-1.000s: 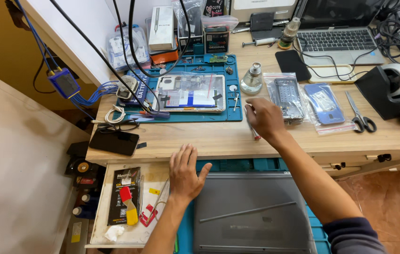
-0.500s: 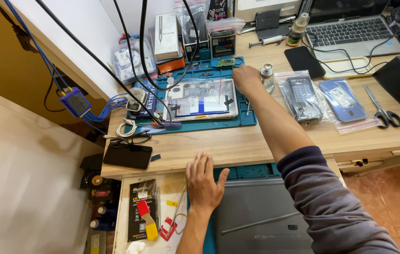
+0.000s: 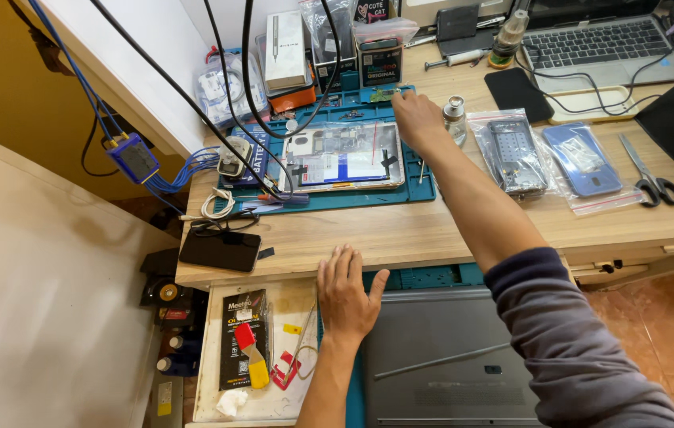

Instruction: The person uses a screwdriver to remove screws from the back of a laptop. They then use a prying tool to open the laptop casing and handle a small internal component.

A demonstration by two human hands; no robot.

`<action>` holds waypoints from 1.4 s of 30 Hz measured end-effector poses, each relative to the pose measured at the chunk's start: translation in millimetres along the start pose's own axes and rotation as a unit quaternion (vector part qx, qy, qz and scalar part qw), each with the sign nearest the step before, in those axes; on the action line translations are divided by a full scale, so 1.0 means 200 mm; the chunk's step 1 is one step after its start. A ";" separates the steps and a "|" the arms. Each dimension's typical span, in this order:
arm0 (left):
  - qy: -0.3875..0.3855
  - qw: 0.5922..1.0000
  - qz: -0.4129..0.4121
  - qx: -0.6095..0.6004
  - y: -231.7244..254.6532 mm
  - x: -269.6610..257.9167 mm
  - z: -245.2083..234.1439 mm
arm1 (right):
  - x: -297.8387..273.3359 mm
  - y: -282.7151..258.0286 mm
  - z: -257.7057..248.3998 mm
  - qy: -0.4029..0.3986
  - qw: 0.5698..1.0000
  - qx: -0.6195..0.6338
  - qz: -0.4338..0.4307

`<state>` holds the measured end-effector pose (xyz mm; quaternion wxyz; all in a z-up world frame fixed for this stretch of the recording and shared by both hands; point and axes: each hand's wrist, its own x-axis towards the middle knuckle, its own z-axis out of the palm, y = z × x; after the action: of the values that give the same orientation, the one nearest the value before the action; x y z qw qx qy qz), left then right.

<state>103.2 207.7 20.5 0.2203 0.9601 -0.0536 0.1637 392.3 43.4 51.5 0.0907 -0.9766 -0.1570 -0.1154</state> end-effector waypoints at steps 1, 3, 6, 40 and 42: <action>0.000 1.000 -0.005 -0.005 0.00 0.00 0.00 | -0.05 -0.05 -0.10 0.027 1.000 0.006 -0.008; 0.003 0.999 -0.022 -0.029 0.00 0.02 -0.02 | -0.14 -0.05 -0.07 0.068 0.983 0.164 -0.042; -0.005 0.988 -0.060 -0.145 -0.02 0.12 0.00 | -0.48 -0.17 -0.20 0.047 0.878 0.476 -0.018; 0.039 0.874 -0.118 -0.469 0.11 0.35 0.21 | -0.96 -0.22 -0.06 -0.025 0.695 0.708 0.126; 0.045 0.875 -0.116 -0.468 0.11 0.34 0.20 | -0.96 -0.22 -0.07 -0.027 0.693 0.710 0.125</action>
<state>175.8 167.2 18.1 0.6638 0.7355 -0.0023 0.1356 197.8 26.3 21.4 0.7665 -0.6345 -0.0713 0.0689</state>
